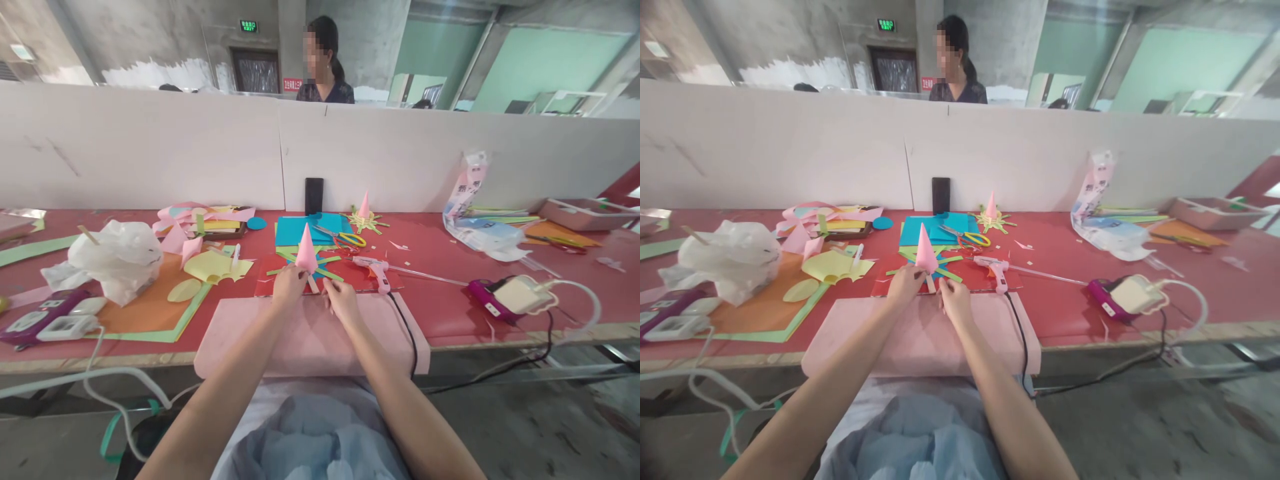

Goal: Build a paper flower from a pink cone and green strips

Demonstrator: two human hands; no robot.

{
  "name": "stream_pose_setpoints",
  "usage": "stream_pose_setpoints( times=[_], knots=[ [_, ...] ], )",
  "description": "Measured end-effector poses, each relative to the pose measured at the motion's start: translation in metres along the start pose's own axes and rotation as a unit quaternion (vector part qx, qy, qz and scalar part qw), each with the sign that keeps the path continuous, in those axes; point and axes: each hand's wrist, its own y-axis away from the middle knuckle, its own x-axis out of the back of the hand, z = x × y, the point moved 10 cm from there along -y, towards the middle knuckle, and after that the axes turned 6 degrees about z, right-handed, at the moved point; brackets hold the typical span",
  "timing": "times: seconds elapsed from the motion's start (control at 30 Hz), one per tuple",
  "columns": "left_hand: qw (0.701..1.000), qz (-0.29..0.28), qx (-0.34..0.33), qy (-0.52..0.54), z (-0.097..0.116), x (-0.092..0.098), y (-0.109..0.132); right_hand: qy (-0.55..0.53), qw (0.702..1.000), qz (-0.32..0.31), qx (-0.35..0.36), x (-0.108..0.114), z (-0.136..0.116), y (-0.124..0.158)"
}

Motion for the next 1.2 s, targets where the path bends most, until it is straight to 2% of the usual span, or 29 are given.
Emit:
stream_pose_setpoints(
  times=[0.1, 0.17, 0.23, 0.3, 0.43, 0.57, 0.73, 1.2],
  knots=[
    [0.999, -0.003, 0.010, 0.038, -0.006, -0.002, -0.002, 0.072, 0.987, 0.109, 0.092, 0.020, -0.023, 0.007],
    [0.996, -0.006, 0.031, 0.080, -0.013, -0.003, -0.004, 0.129, 0.970, 0.145, 0.146, 0.023, -0.038, 0.012],
    [0.992, -0.004, 0.056, 0.117, -0.020, -0.003, -0.005, 0.189, 0.955, 0.133, 0.185, 0.014, -0.046, 0.015],
    [0.988, 0.003, 0.075, 0.135, -0.025, -0.002, -0.006, 0.262, 0.938, 0.096, 0.204, 0.000, -0.047, 0.015],
    [0.988, 0.012, 0.077, 0.132, -0.027, -0.002, -0.007, 0.407, 0.890, 0.011, 0.204, -0.024, -0.038, 0.014],
    [0.990, 0.002, 0.071, 0.121, -0.026, -0.004, -0.007, 0.470, 0.858, -0.018, 0.205, -0.033, -0.038, 0.016],
    [0.991, 0.001, 0.063, 0.116, -0.024, -0.004, -0.007, 0.496, 0.845, -0.014, 0.199, -0.035, -0.037, 0.017],
    [0.989, -0.003, 0.063, 0.132, -0.024, -0.005, -0.007, 0.499, 0.838, -0.019, 0.219, -0.039, -0.036, 0.017]
  ],
)
